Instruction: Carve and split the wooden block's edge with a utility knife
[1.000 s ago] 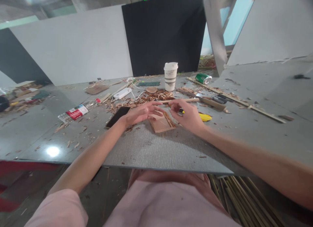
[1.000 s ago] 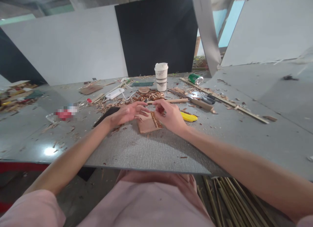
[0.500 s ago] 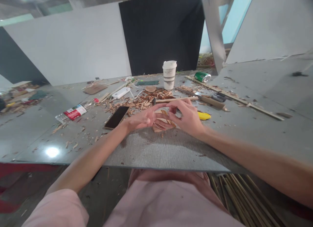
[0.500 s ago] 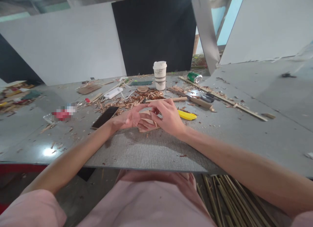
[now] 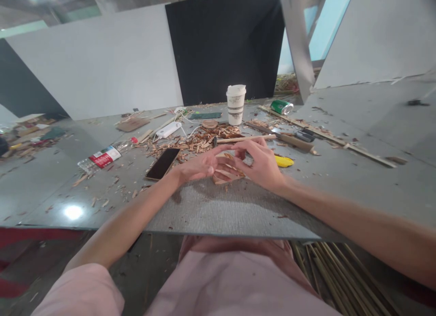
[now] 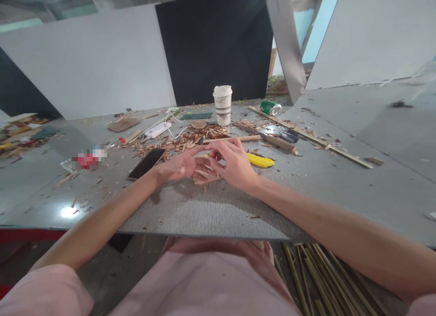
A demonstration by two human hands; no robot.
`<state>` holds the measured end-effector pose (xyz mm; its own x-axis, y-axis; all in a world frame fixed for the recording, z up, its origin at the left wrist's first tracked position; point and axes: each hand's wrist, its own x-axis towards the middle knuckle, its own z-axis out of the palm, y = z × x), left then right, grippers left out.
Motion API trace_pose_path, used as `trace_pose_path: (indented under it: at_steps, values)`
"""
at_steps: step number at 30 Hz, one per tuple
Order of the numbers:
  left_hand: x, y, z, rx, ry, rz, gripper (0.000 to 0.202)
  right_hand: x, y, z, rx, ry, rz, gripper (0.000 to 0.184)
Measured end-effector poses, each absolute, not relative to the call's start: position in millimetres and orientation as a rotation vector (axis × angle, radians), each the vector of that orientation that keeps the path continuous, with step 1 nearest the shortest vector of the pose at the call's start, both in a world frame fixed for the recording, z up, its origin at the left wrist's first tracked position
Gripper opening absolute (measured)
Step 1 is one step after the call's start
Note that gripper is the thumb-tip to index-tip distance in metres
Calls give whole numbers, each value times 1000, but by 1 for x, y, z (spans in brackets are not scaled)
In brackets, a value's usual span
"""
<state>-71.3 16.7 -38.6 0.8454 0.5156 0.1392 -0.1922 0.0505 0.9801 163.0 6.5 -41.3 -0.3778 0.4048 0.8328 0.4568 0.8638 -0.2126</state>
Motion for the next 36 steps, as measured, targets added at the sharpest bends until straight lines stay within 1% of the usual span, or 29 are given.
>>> trace_pose_path:
  at_steps: [2, 5, 9, 13, 17, 25, 36]
  values:
    - [-71, 17, -39, 1431, 284, 569, 96, 163, 5, -40, -618, -2016, -65, 25]
    - [-73, 17, -37, 1430, 280, 614, 85, 164, 3, -38, -629, -2024, -62, 21]
    - [-78, 19, -30, 1425, 264, 670, 74, 166, 2, -37, -618, -2020, -38, 22]
    - [-83, 22, -26, 1453, 294, 788, 78, 167, 2, -37, -628, -2015, -40, 20]
    - [-88, 26, -26, 1487, 344, 885, 81, 168, 3, -39, -645, -2016, -38, 23]
    - [-91, 30, -29, 1526, 333, 888, 74, 169, 6, -41, -647, -2034, -3, 24]
    - [-91, 28, -27, 1568, 359, 868, 73, 168, 7, -42, -655, -2064, 2, 23]
